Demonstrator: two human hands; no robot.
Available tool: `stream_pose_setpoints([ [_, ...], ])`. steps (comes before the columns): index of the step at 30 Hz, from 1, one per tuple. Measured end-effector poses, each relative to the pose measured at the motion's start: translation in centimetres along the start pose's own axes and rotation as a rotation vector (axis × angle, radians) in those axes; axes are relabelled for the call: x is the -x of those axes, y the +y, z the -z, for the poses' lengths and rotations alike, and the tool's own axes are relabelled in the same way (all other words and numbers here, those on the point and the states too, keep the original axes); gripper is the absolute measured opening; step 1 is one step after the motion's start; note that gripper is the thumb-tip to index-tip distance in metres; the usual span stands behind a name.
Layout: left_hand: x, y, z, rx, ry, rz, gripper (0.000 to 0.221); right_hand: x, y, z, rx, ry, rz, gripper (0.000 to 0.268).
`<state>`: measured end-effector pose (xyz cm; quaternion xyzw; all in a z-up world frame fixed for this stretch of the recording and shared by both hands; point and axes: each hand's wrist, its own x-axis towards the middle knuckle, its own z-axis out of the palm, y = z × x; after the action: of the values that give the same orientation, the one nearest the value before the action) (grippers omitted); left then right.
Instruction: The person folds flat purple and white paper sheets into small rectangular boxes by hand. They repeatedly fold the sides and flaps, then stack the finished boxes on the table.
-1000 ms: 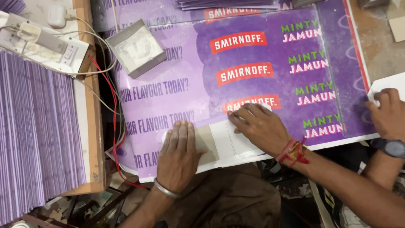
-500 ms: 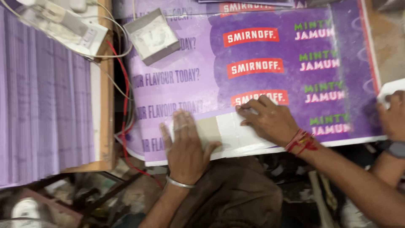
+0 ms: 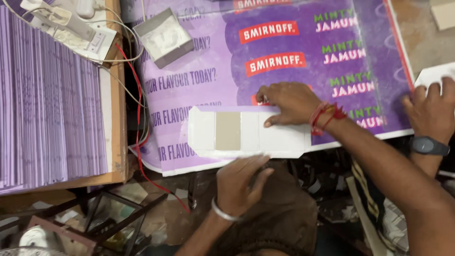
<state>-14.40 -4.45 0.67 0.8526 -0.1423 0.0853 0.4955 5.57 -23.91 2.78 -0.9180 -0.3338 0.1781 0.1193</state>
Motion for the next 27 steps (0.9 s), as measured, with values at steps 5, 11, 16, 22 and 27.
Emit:
stream_pose_setpoints([
  [5,4.1,0.3,0.8,0.361,0.405,0.613,0.04,-0.5,2.0,-0.6,-0.299,-0.058,0.087,0.044],
  [11,0.1,0.8,3.2,0.311,0.52,0.252,0.092,2.6,-0.5,-2.3,-1.128,0.259,0.073,0.042],
  [16,-5.5,-0.4,6.4,0.525,0.186,0.443,0.055,3.6,-5.0,-5.5,-1.533,0.454,0.078,0.06],
  [22,-9.9,-2.6,12.3,-0.177,-0.397,0.361,0.029,5.3,-2.7,-1.5,-0.921,0.945,0.082,0.085],
  [27,-15.6,-5.0,10.8,-0.325,-0.701,0.274,0.028,2.6,-4.3,2.7,-0.017,0.691,0.307,0.084],
])
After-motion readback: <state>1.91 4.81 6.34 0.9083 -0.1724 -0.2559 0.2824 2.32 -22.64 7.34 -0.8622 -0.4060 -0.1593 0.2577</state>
